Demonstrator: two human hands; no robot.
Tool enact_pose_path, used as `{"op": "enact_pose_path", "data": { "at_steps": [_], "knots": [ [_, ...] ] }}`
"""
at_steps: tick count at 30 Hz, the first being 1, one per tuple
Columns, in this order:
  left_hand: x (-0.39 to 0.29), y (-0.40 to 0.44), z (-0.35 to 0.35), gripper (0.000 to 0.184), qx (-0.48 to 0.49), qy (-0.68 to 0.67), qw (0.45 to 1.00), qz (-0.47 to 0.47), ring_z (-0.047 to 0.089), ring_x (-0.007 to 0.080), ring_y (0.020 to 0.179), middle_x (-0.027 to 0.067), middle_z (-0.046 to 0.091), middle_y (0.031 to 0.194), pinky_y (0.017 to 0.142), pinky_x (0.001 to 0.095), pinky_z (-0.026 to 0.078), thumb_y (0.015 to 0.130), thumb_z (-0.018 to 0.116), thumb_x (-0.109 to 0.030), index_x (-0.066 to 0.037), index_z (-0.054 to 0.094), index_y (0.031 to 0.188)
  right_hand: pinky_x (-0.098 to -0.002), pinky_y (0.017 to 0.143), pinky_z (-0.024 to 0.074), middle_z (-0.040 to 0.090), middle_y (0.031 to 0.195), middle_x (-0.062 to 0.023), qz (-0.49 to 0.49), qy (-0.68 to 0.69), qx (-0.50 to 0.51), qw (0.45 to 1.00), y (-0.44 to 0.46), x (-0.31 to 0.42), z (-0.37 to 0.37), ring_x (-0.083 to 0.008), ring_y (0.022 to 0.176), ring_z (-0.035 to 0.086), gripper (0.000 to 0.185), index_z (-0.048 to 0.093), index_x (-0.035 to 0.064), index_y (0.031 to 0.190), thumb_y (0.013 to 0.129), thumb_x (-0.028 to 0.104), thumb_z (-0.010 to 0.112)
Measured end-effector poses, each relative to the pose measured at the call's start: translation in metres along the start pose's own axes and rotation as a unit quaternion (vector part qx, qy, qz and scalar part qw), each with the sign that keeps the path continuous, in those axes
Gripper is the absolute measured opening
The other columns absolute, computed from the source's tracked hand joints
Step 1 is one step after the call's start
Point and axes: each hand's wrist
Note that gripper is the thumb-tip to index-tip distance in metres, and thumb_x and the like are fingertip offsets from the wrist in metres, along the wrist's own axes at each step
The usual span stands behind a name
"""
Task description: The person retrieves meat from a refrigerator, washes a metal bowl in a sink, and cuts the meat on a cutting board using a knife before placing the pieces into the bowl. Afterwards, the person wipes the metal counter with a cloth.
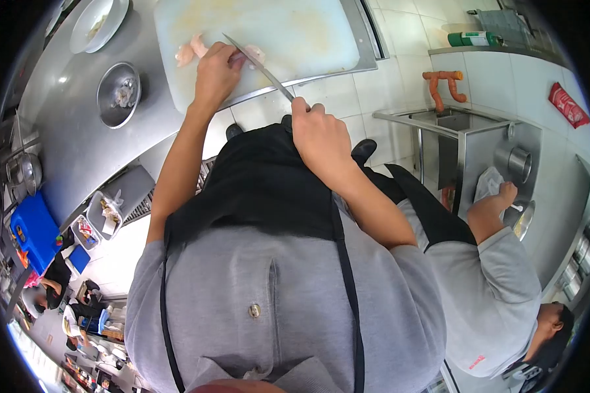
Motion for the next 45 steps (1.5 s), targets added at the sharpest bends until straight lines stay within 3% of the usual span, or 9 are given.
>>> {"op": "enact_pose_path", "data": {
  "at_steps": [2, 11, 16, 19, 22, 28, 35, 38, 45],
  "knots": [
    [0.001, -0.001, 0.001, 0.016, -0.003, -0.037, 0.999, -0.019, 0.063, 0.0350, 0.085, 0.0140, 0.063, 0.092, 0.076, 0.0442, 0.052, 0.075, 0.070, -0.004, -0.002, 0.069, 0.091, -0.0476, 0.053, 0.0544, 0.062, 0.078, -0.0229, 0.008, -0.014, 0.024, 1.000, -0.003, 0.000, 0.000, -0.0398, 0.064, 0.068, 0.012, 0.050, -0.0012, 0.097, 0.087, 0.004, 0.054],
    [-0.004, 0.003, -0.002, 0.016, 0.010, -0.017, 1.000, -0.009, 0.063, 0.0352, 0.085, 0.0141, 0.063, 0.091, 0.076, 0.0440, 0.052, 0.075, 0.069, -0.003, -0.002, 0.069, 0.092, -0.0519, 0.056, 0.0525, 0.062, 0.074, -0.0240, 0.021, 0.051, 0.026, 0.998, 0.003, -0.007, 0.002, -0.0432, 0.066, 0.066, 0.012, 0.050, -0.0007, 0.097, 0.090, 0.008, 0.054],
    [0.000, 0.003, 0.001, 0.017, 0.011, -0.025, 1.000, -0.010, 0.064, 0.0353, 0.084, 0.0142, 0.064, 0.092, 0.076, 0.0439, 0.052, 0.076, 0.069, -0.003, -0.002, 0.070, 0.093, -0.0554, 0.063, 0.0516, 0.064, 0.072, -0.0265, 0.042, 0.103, 0.120, 0.986, -0.013, -0.025, -0.011, -0.0474, 0.071, 0.064, 0.017, 0.049, -0.0013, 0.096, 0.094, 0.014, 0.054],
    [0.001, 0.005, 0.000, 0.017, 0.015, -0.031, 0.999, -0.017, 0.065, 0.0352, 0.085, 0.0143, 0.065, 0.092, 0.076, 0.0434, 0.052, 0.077, 0.069, -0.003, -0.002, 0.071, 0.094, -0.0560, 0.063, 0.0512, 0.064, 0.073, -0.0267, 0.042, 0.091, 0.127, 0.987, -0.012, -0.026, -0.016, -0.0480, 0.072, 0.064, 0.016, 0.048, -0.0017, 0.097, 0.093, 0.013, 0.053],
    [0.000, 0.008, 0.000, 0.017, 0.016, -0.019, 1.000, -0.006, 0.065, 0.0350, 0.085, 0.0142, 0.066, 0.093, 0.077, 0.0432, 0.052, 0.077, 0.069, -0.003, -0.001, 0.071, 0.094, -0.0566, 0.064, 0.0510, 0.064, 0.073, -0.0269, -0.006, 0.110, 0.055, 0.992, 0.023, -0.021, 0.021, -0.0479, 0.071, 0.064, 0.015, 0.047, -0.0019, 0.096, 0.092, 0.012, 0.053],
    [-0.001, 0.007, -0.003, 0.017, 0.024, -0.013, 0.999, -0.018, 0.065, 0.0347, 0.085, 0.0142, 0.066, 0.093, 0.077, 0.0432, 0.052, 0.077, 0.069, -0.003, -0.001, 0.071, 0.093, -0.0573, 0.063, 0.0509, 0.064, 0.072, -0.0273, 0.033, 0.098, 0.089, 0.991, 0.003, -0.026, 0.018, -0.0482, 0.067, 0.064, 0.012, 0.047, -0.0015, 0.095, 0.091, 0.009, 0.050],
    [0.002, 0.009, -0.003, 0.015, 0.033, -0.006, 0.999, 0.010, 0.064, 0.0343, 0.086, 0.0149, 0.066, 0.090, 0.079, 0.0428, 0.052, 0.075, 0.069, -0.004, -0.001, 0.071, 0.090, -0.0591, 0.064, 0.0501, 0.064, 0.073, -0.0282, 0.032, 0.116, 0.060, 0.991, 0.008, -0.025, 0.025, -0.0503, 0.070, 0.064, 0.011, 0.047, -0.0020, 0.095, 0.092, 0.008, 0.048],
    [-0.001, 0.011, -0.006, 0.015, 0.040, 0.037, 0.998, 0.020, 0.066, 0.0310, 0.080, 0.0143, 0.067, 0.090, 0.075, 0.0392, 0.053, 0.077, 0.070, -0.004, 0.000, 0.071, 0.092, -0.0595, 0.064, 0.0501, 0.064, 0.074, -0.0290, 0.012, 0.132, 0.050, 0.990, 0.020, -0.025, 0.028, -0.0514, 0.073, 0.064, 0.012, 0.047, -0.0024, 0.095, 0.093, 0.009, 0.047],
    [0.002, 0.009, -0.001, 0.013, 0.024, 0.024, 0.999, 0.025, 0.065, 0.0328, 0.081, 0.0157, 0.066, 0.090, 0.075, 0.0406, 0.052, 0.078, 0.070, -0.007, 0.001, 0.069, 0.088, -0.0608, 0.069, 0.0493, 0.064, 0.076, -0.0303, 0.049, 0.122, 0.075, 0.988, -0.006, -0.033, 0.026, -0.0520, 0.077, 0.064, 0.017, 0.049, -0.0013, 0.098, 0.095, 0.015, 0.048]
  ]
}}
Point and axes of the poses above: each hand's wrist, its own y-axis towards the middle knuckle, its own z-axis out of the palm, x = y × z
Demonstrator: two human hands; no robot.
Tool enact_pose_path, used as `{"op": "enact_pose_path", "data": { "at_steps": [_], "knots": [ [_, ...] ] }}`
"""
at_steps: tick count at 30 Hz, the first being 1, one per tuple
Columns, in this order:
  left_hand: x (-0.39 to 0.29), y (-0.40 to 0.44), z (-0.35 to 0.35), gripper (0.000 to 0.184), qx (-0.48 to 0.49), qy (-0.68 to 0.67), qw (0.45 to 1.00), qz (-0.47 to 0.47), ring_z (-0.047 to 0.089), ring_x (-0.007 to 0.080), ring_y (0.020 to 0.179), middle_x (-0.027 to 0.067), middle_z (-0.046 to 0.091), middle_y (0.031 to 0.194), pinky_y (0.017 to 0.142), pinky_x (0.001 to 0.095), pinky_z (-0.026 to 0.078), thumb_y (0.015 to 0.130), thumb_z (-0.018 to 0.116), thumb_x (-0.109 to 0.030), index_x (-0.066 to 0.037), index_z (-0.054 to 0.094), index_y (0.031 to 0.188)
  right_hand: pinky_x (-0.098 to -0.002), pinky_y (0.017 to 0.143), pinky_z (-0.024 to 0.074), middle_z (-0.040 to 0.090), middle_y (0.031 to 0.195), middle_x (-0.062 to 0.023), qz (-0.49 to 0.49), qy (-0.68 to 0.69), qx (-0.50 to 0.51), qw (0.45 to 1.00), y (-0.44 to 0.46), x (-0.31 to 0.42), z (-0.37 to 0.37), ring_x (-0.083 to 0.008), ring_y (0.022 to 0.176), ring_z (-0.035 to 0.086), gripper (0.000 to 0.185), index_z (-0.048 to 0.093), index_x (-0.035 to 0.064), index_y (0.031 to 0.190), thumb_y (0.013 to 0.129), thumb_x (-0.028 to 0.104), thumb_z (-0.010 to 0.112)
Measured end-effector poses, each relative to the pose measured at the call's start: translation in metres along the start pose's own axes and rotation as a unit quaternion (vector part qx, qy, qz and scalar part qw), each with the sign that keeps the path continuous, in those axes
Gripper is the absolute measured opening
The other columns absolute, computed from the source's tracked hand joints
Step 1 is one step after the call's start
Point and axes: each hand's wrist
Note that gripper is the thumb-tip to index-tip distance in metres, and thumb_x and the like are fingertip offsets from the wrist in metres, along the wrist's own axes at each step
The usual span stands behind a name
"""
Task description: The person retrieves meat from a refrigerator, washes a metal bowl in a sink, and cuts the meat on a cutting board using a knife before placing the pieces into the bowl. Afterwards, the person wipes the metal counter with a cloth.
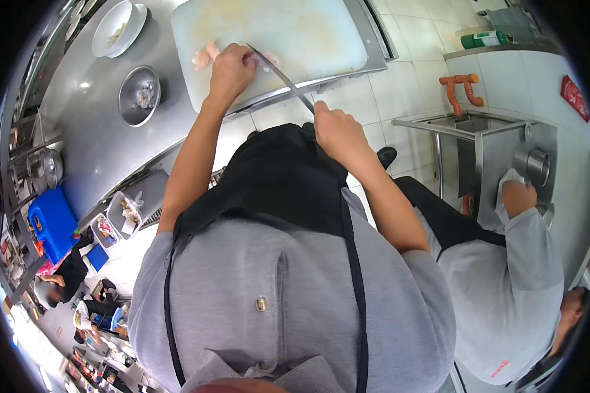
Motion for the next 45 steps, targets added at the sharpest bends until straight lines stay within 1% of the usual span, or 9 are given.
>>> {"op": "enact_pose_path", "data": {
  "at_steps": [9, 11, 16, 20, 21, 23, 25, 28, 45],
  "knots": [
    [0.001, 0.002, -0.009, 0.015, 0.040, -0.001, 0.998, -0.039, 0.065, 0.0363, 0.084, 0.0173, 0.065, 0.093, 0.077, 0.0438, 0.053, 0.076, 0.071, -0.010, 0.000, 0.070, 0.087, -0.0590, 0.070, 0.0466, 0.063, 0.075, -0.0270, -0.015, 0.069, -0.008, 0.997, -0.008, -0.010, -0.019, -0.0493, 0.073, 0.062, 0.020, 0.051, 0.0007, 0.098, 0.098, 0.021, 0.049],
    [0.007, 0.003, -0.012, 0.018, 0.048, 0.021, 0.999, -0.015, 0.065, 0.0298, 0.079, 0.0149, 0.067, 0.090, 0.075, 0.0394, 0.052, 0.077, 0.074, -0.012, -0.001, 0.071, 0.091, -0.0579, 0.069, 0.0455, 0.063, 0.074, -0.0260, -0.023, 0.112, -0.020, 0.993, -0.004, -0.005, -0.033, -0.0482, 0.071, 0.061, 0.020, 0.052, 0.0006, 0.096, 0.098, 0.021, 0.049],
    [0.017, 0.022, -0.027, 0.018, 0.024, 0.062, 0.998, 0.015, 0.067, 0.0285, 0.079, 0.0152, 0.068, 0.091, 0.075, 0.0386, 0.054, 0.078, 0.073, -0.011, -0.002, 0.072, 0.093, -0.0550, 0.066, 0.0421, 0.061, 0.069, -0.0248, 0.090, 0.235, 0.037, 0.967, 0.000, 0.001, -0.059, -0.0448, 0.067, 0.060, 0.021, 0.053, 0.0001, 0.090, 0.097, 0.019, 0.049],
    [0.005, 0.045, -0.041, 0.016, -0.049, 0.025, 0.998, 0.018, 0.067, 0.0300, 0.081, 0.0153, 0.068, 0.089, 0.074, 0.0394, 0.054, 0.080, 0.072, -0.012, -0.003, 0.072, 0.093, -0.0537, 0.063, 0.0458, 0.062, 0.071, -0.0241, 0.028, 0.190, -0.004, 0.981, 0.002, -0.013, -0.034, -0.0420, 0.064, 0.062, 0.017, 0.054, 0.0015, 0.094, 0.096, 0.019, 0.052],
    [0.000, 0.052, -0.044, 0.016, -0.078, -0.002, 0.997, 0.012, 0.066, 0.0325, 0.082, 0.0157, 0.067, 0.089, 0.075, 0.0409, 0.053, 0.079, 0.071, -0.012, -0.002, 0.071, 0.091, -0.0528, 0.062, 0.0481, 0.063, 0.072, -0.0237, -0.009, 0.079, -0.065, 0.995, 0.002, -0.012, -0.020, -0.0414, 0.064, 0.063, 0.016, 0.054, 0.0025, 0.096, 0.095, 0.019, 0.053],
    [-0.012, 0.065, -0.051, 0.016, -0.060, -0.013, 0.997, 0.039, 0.065, 0.0324, 0.087, 0.0156, 0.067, 0.089, 0.077, 0.0405, 0.052, 0.082, 0.069, -0.015, -0.004, 0.072, 0.093, -0.0520, 0.062, 0.0503, 0.063, 0.074, -0.0234, -0.041, -0.035, -0.124, 0.991, 0.001, -0.004, -0.013, -0.0407, 0.064, 0.064, 0.016, 0.055, 0.0035, 0.098, 0.094, 0.019, 0.055],
    [-0.012, 0.077, -0.049, 0.019, 0.141, 0.048, 0.978, 0.144, 0.065, 0.0291, 0.089, 0.0139, 0.066, 0.093, 0.080, 0.0381, 0.052, 0.082, 0.072, -0.014, -0.005, 0.073, 0.099, -0.0515, 0.063, 0.0532, 0.063, 0.079, -0.0225, -0.013, -0.076, -0.116, 0.990, -0.003, 0.007, -0.014, -0.0421, 0.066, 0.065, 0.017, 0.055, 0.0051, 0.101, 0.093, 0.020, 0.057],
    [0.000, 0.099, -0.030, 0.020, 0.191, 0.075, 0.973, 0.107, 0.063, 0.0291, 0.095, 0.0126, 0.065, 0.098, 0.083, 0.0397, 0.050, 0.083, 0.070, -0.012, -0.007, 0.073, 0.101, -0.0526, 0.064, 0.0524, 0.062, 0.080, -0.0227, 0.007, -0.064, -0.115, 0.991, -0.014, 0.008, -0.018, -0.0436, 0.069, 0.065, 0.017, 0.055, 0.0050, 0.101, 0.093, 0.020, 0.058],
    [0.008, 0.125, 0.002, 0.011, 0.267, 0.105, 0.932, 0.220, 0.056, 0.0277, 0.099, 0.0090, 0.063, 0.096, 0.087, 0.0377, 0.048, 0.084, 0.068, -0.013, -0.004, 0.073, 0.087, -0.0533, 0.066, 0.0475, 0.063, 0.077, -0.0225, 0.141, 0.050, -0.127, 0.981, -0.080, -0.026, -0.016, -0.0448, 0.075, 0.063, 0.018, 0.054, 0.0018, 0.096, 0.094, 0.019, 0.058]
  ]
}}
Point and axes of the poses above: each hand's wrist, its own y-axis towards the middle knuckle, its own z-axis out of the palm, x = y × z
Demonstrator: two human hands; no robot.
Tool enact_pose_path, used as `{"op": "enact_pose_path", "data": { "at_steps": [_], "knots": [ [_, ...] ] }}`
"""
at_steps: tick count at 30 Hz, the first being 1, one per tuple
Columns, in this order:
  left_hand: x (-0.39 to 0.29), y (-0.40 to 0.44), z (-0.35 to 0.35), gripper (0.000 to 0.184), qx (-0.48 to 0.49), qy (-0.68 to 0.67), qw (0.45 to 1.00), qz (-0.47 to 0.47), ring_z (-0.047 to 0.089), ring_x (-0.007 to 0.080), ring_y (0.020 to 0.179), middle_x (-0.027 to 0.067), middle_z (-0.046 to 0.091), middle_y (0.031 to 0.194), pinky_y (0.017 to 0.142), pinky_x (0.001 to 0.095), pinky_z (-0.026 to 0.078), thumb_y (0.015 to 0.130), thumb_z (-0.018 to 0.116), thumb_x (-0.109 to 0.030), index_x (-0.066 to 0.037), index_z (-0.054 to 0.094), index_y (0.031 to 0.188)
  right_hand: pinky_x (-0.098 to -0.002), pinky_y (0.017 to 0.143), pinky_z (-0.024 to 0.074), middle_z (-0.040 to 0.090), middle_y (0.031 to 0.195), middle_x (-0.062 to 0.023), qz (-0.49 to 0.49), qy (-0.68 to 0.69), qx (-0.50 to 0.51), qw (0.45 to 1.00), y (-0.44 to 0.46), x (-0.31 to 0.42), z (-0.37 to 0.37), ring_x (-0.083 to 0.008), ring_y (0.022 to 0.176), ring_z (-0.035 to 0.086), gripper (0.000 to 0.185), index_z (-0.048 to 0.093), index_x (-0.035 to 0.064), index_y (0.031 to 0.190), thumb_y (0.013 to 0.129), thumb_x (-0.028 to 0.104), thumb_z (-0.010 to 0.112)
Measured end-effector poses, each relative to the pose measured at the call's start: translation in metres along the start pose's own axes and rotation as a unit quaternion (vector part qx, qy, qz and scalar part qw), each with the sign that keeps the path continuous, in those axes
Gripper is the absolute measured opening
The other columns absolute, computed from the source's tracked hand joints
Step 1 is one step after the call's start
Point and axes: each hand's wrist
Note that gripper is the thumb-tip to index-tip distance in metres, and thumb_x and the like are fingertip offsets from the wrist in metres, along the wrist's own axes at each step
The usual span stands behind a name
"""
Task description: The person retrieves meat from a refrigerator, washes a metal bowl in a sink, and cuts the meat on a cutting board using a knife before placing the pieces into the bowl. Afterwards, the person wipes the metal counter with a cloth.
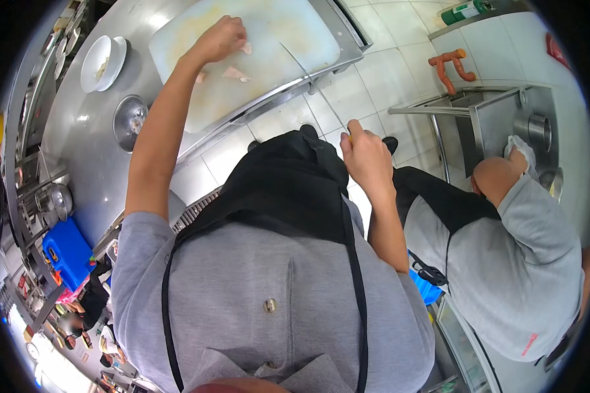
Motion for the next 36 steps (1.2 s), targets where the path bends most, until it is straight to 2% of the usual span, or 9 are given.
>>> {"op": "enact_pose_path", "data": {
  "at_steps": [4, 6, 10, 12, 14, 18, 22, 28, 36],
  "knots": [
    [0.074, -0.016, -0.005, 0.014, -0.136, -0.066, 0.988, -0.036, 0.061, 0.0314, 0.089, 0.0136, 0.066, 0.094, 0.082, 0.0396, 0.049, 0.082, 0.070, -0.016, -0.002, 0.072, 0.085, -0.0538, 0.068, 0.0465, 0.064, 0.079, -0.0238, 0.031, 0.041, -0.016, 0.999, 0.001, -0.005, -0.005, -0.0454, 0.078, 0.062, 0.019, 0.052, 0.0002, 0.095, 0.094, 0.018, 0.058],
    [0.099, -0.040, -0.029, 0.018, -0.218, 0.031, 0.961, -0.168, 0.063, 0.0320, 0.085, 0.0160, 0.067, 0.095, 0.082, 0.0390, 0.050, 0.079, 0.073, -0.019, -0.002, 0.070, 0.083, -0.0542, 0.069, 0.0461, 0.064, 0.081, -0.0245, 0.024, 0.036, -0.030, 0.999, 0.002, -0.010, -0.005, -0.0461, 0.079, 0.062, 0.019, 0.052, -0.0002, 0.095, 0.094, 0.018, 0.058],
    [0.155, -0.080, -0.054, 0.027, -0.288, -0.033, 0.930, -0.224, 0.064, 0.0298, 0.100, 0.0184, 0.067, 0.109, 0.092, 0.0380, 0.050, 0.081, 0.070, -0.018, -0.008, 0.075, 0.105, -0.0555, 0.070, 0.0452, 0.064, 0.083, -0.0261, 0.030, 0.033, -0.028, 0.999, 0.005, -0.014, -0.002, -0.0480, 0.082, 0.061, 0.019, 0.051, -0.0005, 0.095, 0.094, 0.018, 0.058],
    [0.171, -0.085, -0.049, 0.031, -0.274, -0.050, 0.925, -0.259, 0.063, 0.0308, 0.104, 0.0182, 0.066, 0.119, 0.094, 0.0394, 0.050, 0.085, 0.067, -0.018, -0.010, 0.073, 0.114, -0.0557, 0.070, 0.0451, 0.064, 0.082, -0.0258, 0.029, 0.019, -0.026, 0.999, 0.009, -0.012, -0.003, -0.0476, 0.082, 0.061, 0.020, 0.051, -0.0007, 0.094, 0.094, 0.018, 0.058],
    [0.106, -0.079, -0.063, 0.032, -0.228, -0.006, 0.931, -0.284, 0.064, 0.0304, 0.105, 0.0173, 0.066, 0.121, 0.095, 0.0397, 0.049, 0.086, 0.069, -0.023, -0.009, 0.073, 0.114, -0.0557, 0.070, 0.0451, 0.064, 0.082, -0.0254, 0.025, 0.024, -0.022, 0.999, 0.011, -0.006, -0.005, -0.0475, 0.082, 0.061, 0.019, 0.051, -0.0006, 0.094, 0.094, 0.018, 0.058],
    [0.050, -0.070, -0.048, 0.034, -0.139, 0.014, 0.957, -0.256, 0.064, 0.0295, 0.100, 0.0141, 0.069, 0.110, 0.088, 0.0400, 0.050, 0.085, 0.073, -0.026, -0.004, 0.070, 0.111, -0.0551, 0.069, 0.0455, 0.064, 0.079, -0.0238, 0.006, 0.032, -0.018, 0.999, 0.014, -0.003, -0.001, -0.0468, 0.079, 0.061, 0.019, 0.052, -0.0001, 0.095, 0.094, 0.018, 0.058],
    [-0.003, -0.045, -0.012, 0.020, -0.111, -0.091, 0.989, 0.031, 0.061, 0.0296, 0.097, 0.0115, 0.065, 0.101, 0.088, 0.0382, 0.050, 0.084, 0.066, -0.004, -0.006, 0.070, 0.103, -0.0543, 0.068, 0.0460, 0.064, 0.078, -0.0227, -0.007, 0.031, -0.021, 0.999, 0.017, -0.002, 0.006, -0.0459, 0.077, 0.062, 0.019, 0.053, 0.0002, 0.095, 0.094, 0.018, 0.058],
    [-0.019, -0.030, 0.007, 0.014, -0.042, 0.065, 0.997, 0.029, 0.058, 0.0329, 0.094, 0.0100, 0.062, 0.100, 0.085, 0.0429, 0.050, 0.085, 0.062, -0.005, -0.004, 0.067, 0.097, -0.0537, 0.067, 0.0468, 0.065, 0.078, -0.0229, -0.027, 0.047, -0.019, 0.998, 0.016, -0.001, 0.012, -0.0458, 0.077, 0.062, 0.020, 0.053, 0.0003, 0.096, 0.094, 0.020, 0.060],
    [-0.019, -0.042, -0.007, 0.019, 0.096, -0.074, 0.993, 0.010, 0.060, 0.0320, 0.095, 0.0125, 0.062, 0.100, 0.084, 0.0412, 0.050, 0.082, 0.061, -0.006, -0.001, 0.067, 0.100, -0.0540, 0.069, 0.0474, 0.066, 0.081, -0.0248, -0.014, 0.063, -0.014, 0.998, 0.006, -0.008, 0.019, -0.0462, 0.080, 0.063, 0.021, 0.054, 0.0001, 0.099, 0.093, 0.020, 0.060]
  ]
}}
Point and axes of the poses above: each hand's wrist, its own y-axis towards the middle knuckle, its own z-axis out of the palm, x = y × z
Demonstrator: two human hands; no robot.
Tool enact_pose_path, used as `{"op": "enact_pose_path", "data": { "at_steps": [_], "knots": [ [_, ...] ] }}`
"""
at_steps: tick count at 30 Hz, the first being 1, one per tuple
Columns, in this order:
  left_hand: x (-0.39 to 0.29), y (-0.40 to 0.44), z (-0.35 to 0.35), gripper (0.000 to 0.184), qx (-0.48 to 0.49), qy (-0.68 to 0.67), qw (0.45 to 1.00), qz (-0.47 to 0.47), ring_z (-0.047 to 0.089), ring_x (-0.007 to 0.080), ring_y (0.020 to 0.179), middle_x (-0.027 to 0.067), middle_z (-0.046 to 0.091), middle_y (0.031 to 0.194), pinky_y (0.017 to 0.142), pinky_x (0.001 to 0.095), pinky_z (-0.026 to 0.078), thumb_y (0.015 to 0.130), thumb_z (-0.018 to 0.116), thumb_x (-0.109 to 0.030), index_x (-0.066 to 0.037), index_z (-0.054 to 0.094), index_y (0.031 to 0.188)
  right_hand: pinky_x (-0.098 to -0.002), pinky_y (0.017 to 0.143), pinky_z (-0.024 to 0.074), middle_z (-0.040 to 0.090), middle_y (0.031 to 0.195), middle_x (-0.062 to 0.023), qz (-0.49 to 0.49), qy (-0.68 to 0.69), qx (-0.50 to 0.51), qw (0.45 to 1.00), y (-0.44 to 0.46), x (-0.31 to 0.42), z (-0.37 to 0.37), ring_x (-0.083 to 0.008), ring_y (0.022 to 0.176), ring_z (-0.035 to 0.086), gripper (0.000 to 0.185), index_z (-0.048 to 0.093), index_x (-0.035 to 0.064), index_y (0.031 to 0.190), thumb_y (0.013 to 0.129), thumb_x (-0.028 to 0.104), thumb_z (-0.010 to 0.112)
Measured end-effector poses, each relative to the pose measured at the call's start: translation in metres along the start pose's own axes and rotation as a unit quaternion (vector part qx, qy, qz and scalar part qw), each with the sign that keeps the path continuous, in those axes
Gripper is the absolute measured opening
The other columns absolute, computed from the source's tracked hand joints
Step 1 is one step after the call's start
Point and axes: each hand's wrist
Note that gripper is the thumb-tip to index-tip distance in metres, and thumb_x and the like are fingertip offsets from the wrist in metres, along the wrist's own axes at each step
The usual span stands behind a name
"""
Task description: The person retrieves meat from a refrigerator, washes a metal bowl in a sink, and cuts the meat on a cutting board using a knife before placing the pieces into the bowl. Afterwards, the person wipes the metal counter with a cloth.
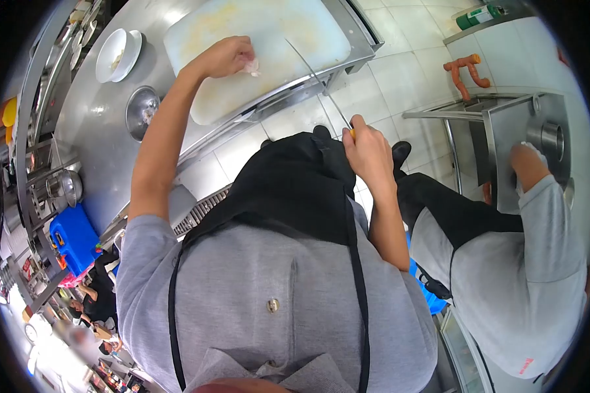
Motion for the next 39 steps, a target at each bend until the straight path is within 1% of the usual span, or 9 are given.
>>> {"op": "enact_pose_path", "data": {
  "at_steps": [2, 5, 11, 14, 19, 22, 28, 31, 39],
  "knots": [
    [-0.011, -0.011, 0.001, 0.020, 0.034, 0.002, 0.999, 0.006, 0.061, 0.0320, 0.094, 0.0131, 0.062, 0.100, 0.085, 0.0414, 0.050, 0.082, 0.061, -0.006, -0.001, 0.067, 0.100, -0.0537, 0.070, 0.0476, 0.066, 0.082, -0.0251, 0.002, 0.006, 0.009, 1.000, -0.001, -0.002, 0.000, -0.0464, 0.081, 0.063, 0.022, 0.054, 0.0001, 0.100, 0.094, 0.020, 0.059],
    [-0.016, -0.022, 0.009, 0.018, -0.080, 0.002, 0.992, 0.095, 0.061, 0.0318, 0.093, 0.0134, 0.062, 0.100, 0.084, 0.0417, 0.050, 0.083, 0.062, -0.007, 0.000, 0.066, 0.099, -0.0542, 0.070, 0.0473, 0.066, 0.082, -0.0259, 0.005, 0.008, 0.008, 1.000, -0.002, -0.001, -0.001, -0.0470, 0.081, 0.063, 0.021, 0.054, -0.0002, 0.098, 0.094, 0.020, 0.058],
    [-0.021, -0.019, 0.046, 0.021, -0.144, 0.047, 0.988, -0.038, 0.063, 0.0346, 0.088, 0.0130, 0.064, 0.098, 0.078, 0.0428, 0.052, 0.082, 0.070, -0.019, -0.002, 0.070, 0.095, -0.0576, 0.071, 0.0455, 0.064, 0.079, -0.0280, -0.024, 0.013, 0.066, 0.997, 0.008, 0.019, 0.005, -0.0492, 0.080, 0.062, 0.018, 0.048, 0.0003, 0.098, 0.095, 0.018, 0.054],
    [-0.051, -0.026, 0.060, 0.021, -0.187, 0.057, 0.958, -0.209, 0.064, 0.0362, 0.084, 0.0138, 0.066, 0.094, 0.076, 0.0444, 0.052, 0.081, 0.071, -0.022, -0.003, 0.072, 0.092, -0.0584, 0.072, 0.0457, 0.064, 0.078, -0.0277, -0.072, -0.021, 0.090, 0.993, 0.015, 0.028, 0.012, -0.0495, 0.079, 0.062, 0.018, 0.046, -0.0006, 0.097, 0.093, 0.015, 0.053],
    [-0.049, -0.042, 0.064, 0.020, -0.327, 0.035, 0.937, -0.121, 0.062, 0.0345, 0.088, 0.0140, 0.067, 0.087, 0.078, 0.0439, 0.050, 0.082, 0.071, -0.021, -0.004, 0.075, 0.091, -0.0582, 0.070, 0.0480, 0.063, 0.075, -0.0293, -0.076, -0.063, 0.122, 0.988, 0.021, 0.056, 0.011, -0.0505, 0.077, 0.062, 0.020, 0.043, -0.0015, 0.097, 0.092, 0.013, 0.055],
    [-0.042, -0.047, 0.063, 0.017, -0.268, -0.013, 0.953, -0.143, 0.061, 0.0340, 0.090, 0.0119, 0.067, 0.089, 0.080, 0.0436, 0.050, 0.083, 0.071, -0.019, -0.004, 0.076, 0.090, -0.0589, 0.068, 0.0481, 0.062, 0.072, -0.0295, -0.081, -0.071, 0.125, 0.986, 0.014, 0.071, 0.009, -0.0516, 0.074, 0.062, 0.021, 0.042, -0.0011, 0.099, 0.091, 0.013, 0.055],
    [-0.047, -0.050, 0.067, 0.013, -0.361, 0.024, 0.930, -0.065, 0.059, 0.0304, 0.089, 0.0090, 0.064, 0.088, 0.079, 0.0412, 0.050, 0.081, 0.071, -0.013, -0.006, 0.076, 0.089, -0.0600, 0.068, 0.0482, 0.063, 0.073, -0.0294, -0.073, -0.110, 0.135, 0.982, 0.010, 0.079, 0.020, -0.0521, 0.075, 0.062, 0.020, 0.041, -0.0006, 0.100, 0.092, 0.012, 0.055],
    [-0.044, -0.045, 0.068, 0.013, -0.286, 0.079, 0.952, -0.076, 0.058, 0.0289, 0.089, 0.0092, 0.063, 0.087, 0.079, 0.0404, 0.051, 0.079, 0.070, -0.011, -0.005, 0.075, 0.089, -0.0609, 0.068, 0.0477, 0.063, 0.073, -0.0296, -0.054, -0.114, 0.141, 0.982, 0.005, 0.084, 0.019, -0.0526, 0.075, 0.062, 0.019, 0.041, -0.0004, 0.100, 0.092, 0.011, 0.054],
    [-0.042, -0.039, 0.069, 0.013, -0.316, 0.022, 0.946, -0.075, 0.061, 0.0316, 0.090, 0.0120, 0.066, 0.090, 0.081, 0.0422, 0.051, 0.079, 0.065, -0.005, -0.002, 0.073, 0.089, -0.0606, 0.071, 0.0486, 0.064, 0.081, -0.0321, -0.067, -0.114, 0.146, 0.980, 0.031, 0.093, 0.033, -0.0530, 0.080, 0.063, 0.017, 0.043, -0.0020, 0.104, 0.090, 0.007, 0.048]
  ]
}}
Point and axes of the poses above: each hand's wrist, its own y-axis towards the middle knuckle, its own z-axis out of the palm, x = y × z
